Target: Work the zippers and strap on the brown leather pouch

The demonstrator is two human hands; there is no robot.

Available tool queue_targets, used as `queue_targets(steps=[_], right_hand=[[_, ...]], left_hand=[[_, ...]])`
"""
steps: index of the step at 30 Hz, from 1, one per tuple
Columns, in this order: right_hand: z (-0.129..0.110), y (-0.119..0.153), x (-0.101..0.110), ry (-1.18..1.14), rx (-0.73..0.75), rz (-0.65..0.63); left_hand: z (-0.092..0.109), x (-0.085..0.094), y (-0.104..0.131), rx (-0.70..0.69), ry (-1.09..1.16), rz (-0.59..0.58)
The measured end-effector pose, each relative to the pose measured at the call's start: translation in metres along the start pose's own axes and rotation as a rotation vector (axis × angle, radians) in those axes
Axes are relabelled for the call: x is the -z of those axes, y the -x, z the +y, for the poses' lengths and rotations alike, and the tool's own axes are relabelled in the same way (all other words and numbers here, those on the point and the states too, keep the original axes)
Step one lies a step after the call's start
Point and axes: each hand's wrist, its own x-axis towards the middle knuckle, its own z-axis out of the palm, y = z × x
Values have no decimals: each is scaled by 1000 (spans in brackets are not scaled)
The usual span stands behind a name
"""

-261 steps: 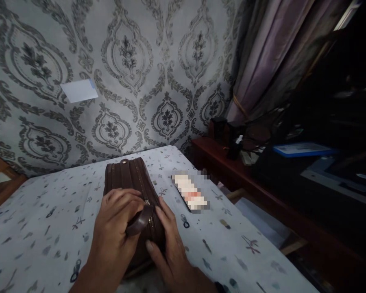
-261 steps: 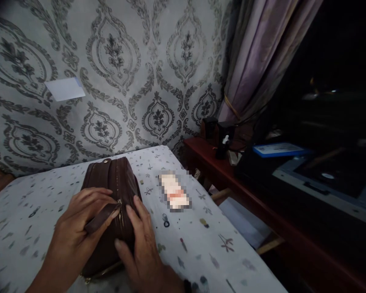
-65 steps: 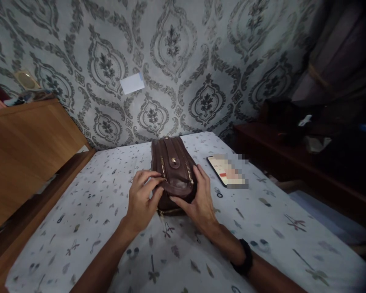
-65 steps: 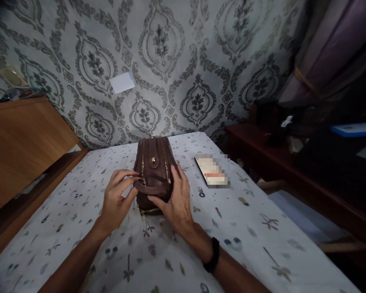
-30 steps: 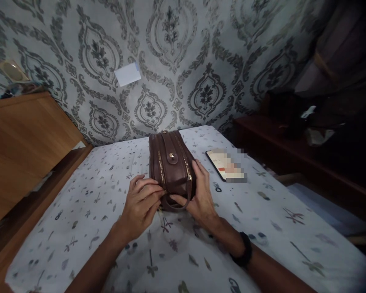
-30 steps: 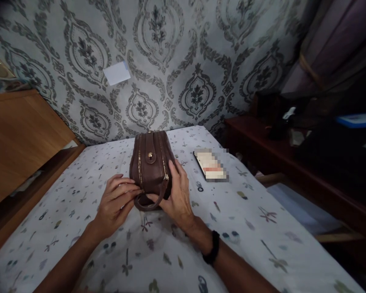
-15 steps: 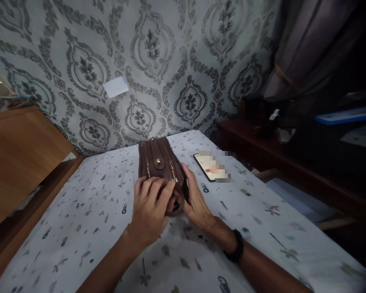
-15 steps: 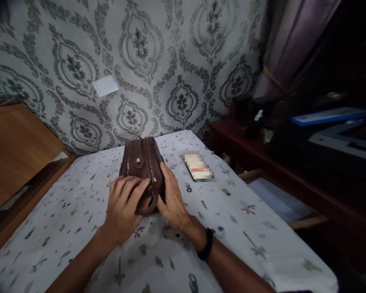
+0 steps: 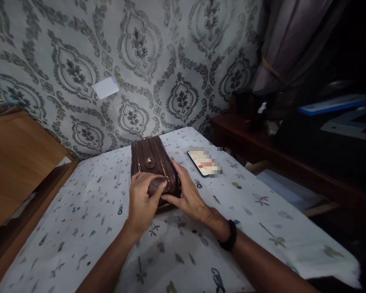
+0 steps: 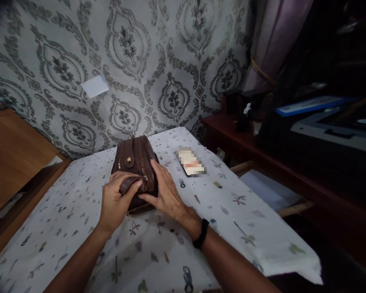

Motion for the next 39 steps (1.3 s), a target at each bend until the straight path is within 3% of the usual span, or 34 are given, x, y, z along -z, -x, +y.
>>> queue_targets(steps=[9, 15, 25, 29, 33, 39], right_hand=[[3, 0, 0, 28, 9, 22], [5, 0, -3, 39, -7, 25], [7, -12, 18, -12, 70, -105], [2, -10, 18, 18, 64, -111], [-4, -7, 14, 80, 137, -47], [-6, -4, 10, 155, 224, 22]], left_hand=[[-1, 0, 2, 13, 15, -36], [2, 2, 7, -52, -35, -139], [1, 0, 24, -145, -98, -255], [-8, 10, 35, -259, -111, -192], [-21, 20, 52, -325, -355, -59], [-32, 20, 62, -465, -476, -4]])
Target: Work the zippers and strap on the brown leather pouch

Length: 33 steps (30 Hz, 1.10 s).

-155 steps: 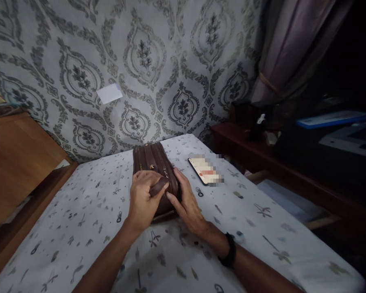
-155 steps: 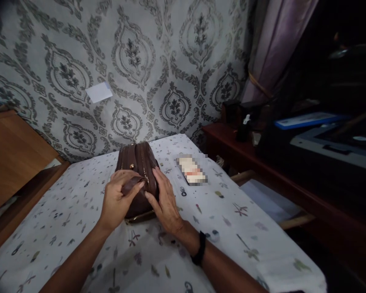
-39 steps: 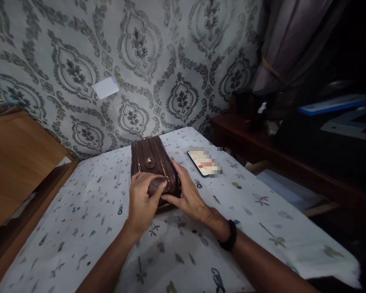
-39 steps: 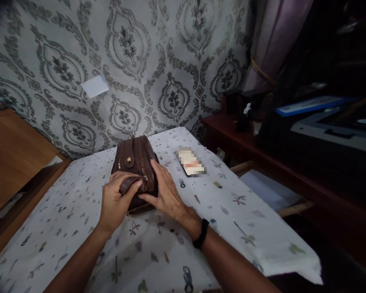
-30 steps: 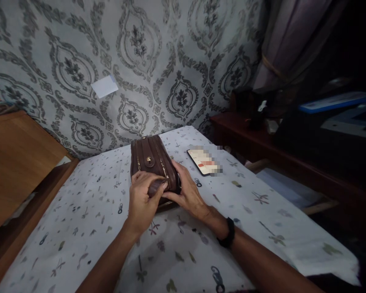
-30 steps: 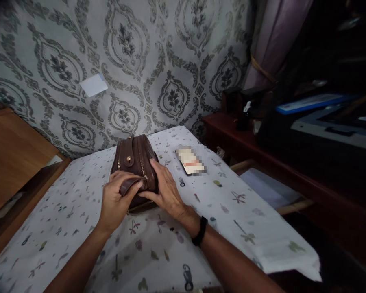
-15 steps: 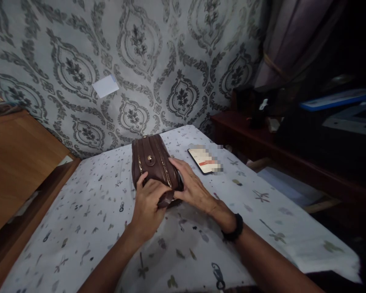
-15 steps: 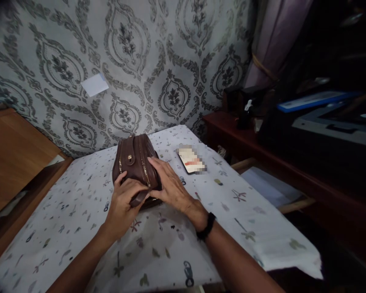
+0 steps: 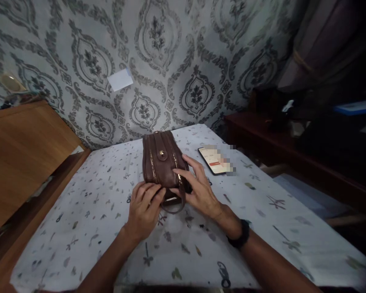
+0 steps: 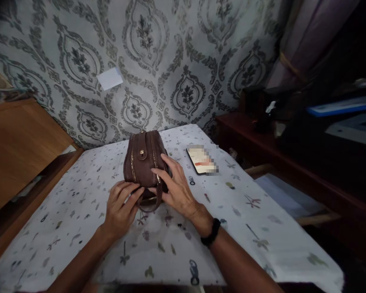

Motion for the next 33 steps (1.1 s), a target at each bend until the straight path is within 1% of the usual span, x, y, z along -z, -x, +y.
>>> queue_targets(steps=[3, 6, 10, 15, 18, 20, 23, 27, 30, 33], right_hand=[[0, 0, -3, 38, 3, 19], [-1, -2, -7, 84, -16, 42], [-3, -3, -9, 111, -12, 53], [-1, 0, -7, 102, 14, 41], [-1, 2, -5, 99, 11, 44], [-2, 2, -4, 101, 13, 38], [-5, 2, -2, 110, 25, 37], [-10, 2, 1, 137, 52, 46], [-12, 5, 5, 155, 66, 47], [-14, 8, 10, 157, 85, 36]], left_hand=[[0, -6, 1, 1, -47, -14], [-1, -13, 5, 11, -107, -54], [-1, -18, 10, 8, -120, -96], [0, -8, 9, 24, 11, -61], [1, -1, 6, 58, 101, -17], [2, 2, 4, 57, 144, 3], [2, 3, -1, 32, 156, 20], [1, 6, -6, -11, 141, 7], [0, 9, -6, -33, 136, -11], [-2, 10, -2, -25, 150, -13]])
